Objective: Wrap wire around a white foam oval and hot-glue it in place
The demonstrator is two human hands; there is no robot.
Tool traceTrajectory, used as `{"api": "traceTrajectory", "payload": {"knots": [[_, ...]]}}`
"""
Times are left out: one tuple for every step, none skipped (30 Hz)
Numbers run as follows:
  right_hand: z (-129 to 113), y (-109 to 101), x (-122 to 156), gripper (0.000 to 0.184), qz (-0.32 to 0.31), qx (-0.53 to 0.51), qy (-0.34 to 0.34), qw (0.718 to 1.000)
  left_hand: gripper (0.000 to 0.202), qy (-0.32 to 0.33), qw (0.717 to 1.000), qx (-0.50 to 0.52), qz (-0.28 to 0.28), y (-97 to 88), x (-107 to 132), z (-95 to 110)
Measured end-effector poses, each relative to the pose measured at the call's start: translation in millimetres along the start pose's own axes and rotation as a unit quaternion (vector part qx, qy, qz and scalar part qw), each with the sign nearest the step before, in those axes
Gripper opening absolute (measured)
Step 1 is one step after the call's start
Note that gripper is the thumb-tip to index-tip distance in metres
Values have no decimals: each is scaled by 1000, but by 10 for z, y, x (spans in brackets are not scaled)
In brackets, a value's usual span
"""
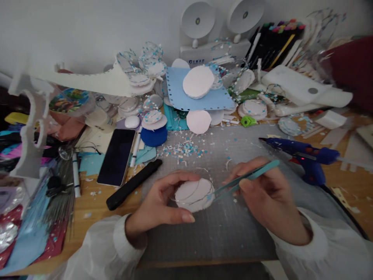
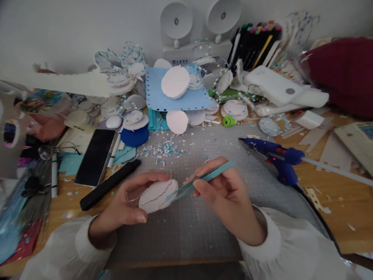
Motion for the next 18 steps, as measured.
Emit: {"api": "traceTrajectory", "payload": {"knots": [[-6, 13, -4, 8, -8, 4, 0, 1000, 62, 1, 1000, 1, -3, 1, 1, -3], [-14, 25, -7, 8, -16, 8, -2, 1000, 62, 1, 1000, 4, -5, 1, 1, -7], [-22, 37, -7, 8, -24, 10, -3, 1000, 62, 2, 1000, 6, -6, 0, -1, -10], [-31, 47, -6, 8, -31, 9, -6, 999, 62, 1, 1000, 8, -7, -2, -3, -14], [-36, 53, -4, 9, -36, 8, -6, 999, 63, 1, 1000, 10, -8, -2, -5, -16], [-42, 55, 0, 9, -39, 6, -6, 999, 63, 1, 1000, 11, -9, -2, -7, -17], [-42, 55, 4, 9, -41, 4, -4, 999, 63, 3, 1000, 11, -9, -3, -9, -15], [-38, 55, 8, 9, -43, 3, 2, 999, 63, 5, 1000, 9, -9, -3, -9, -12], [-33, 56, 12, 8, -45, 1, 8, 999, 62, 5, 1000, 6, -9, -2, -9, -11], [-30, 55, 15, 8, -46, -2, 11, 999, 63, 6, 1000, 3, -9, -1, -8, -8], [-30, 54, 16, 8, -47, -5, 13, 999, 63, 8, 1000, 2, -8, -1, -7, -6], [-30, 54, 17, 8, -48, -7, 12, 999, 63, 8, 1000, 1, -7, -1, -5, -6], [-26, 53, 18, 7, -50, -7, 15, 999, 63, 9, 1000, 0, -7, -1, -2, -7], [-23, 53, 18, 8, -51, -6, 16, 999, 63, 10, 1000, 0, -8, 0, 1, -9], [-20, 52, 18, 8, -52, -6, 16, 998, 63, 11, 1000, 0, -9, 0, 4, -11], [-15, 53, 19, 8, -54, -5, 19, 998, 63, 11, 1000, 0, -11, 0, 7, -16], [-9, 53, 21, 8, -55, -4, 21, 998, 63, 10, 1000, 0, -12, -1, 10, -21], [-6, 53, 23, 8, -56, -5, 21, 998, 63, 9, 1000, 1, -13, -1, 13, -25]]}}
Point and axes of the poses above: each hand's wrist, its own x-axis away from the middle knuckle, its own y-axis out of the palm, z = x × y, the point moved 7 cm from there along -x, towards the middle knuckle
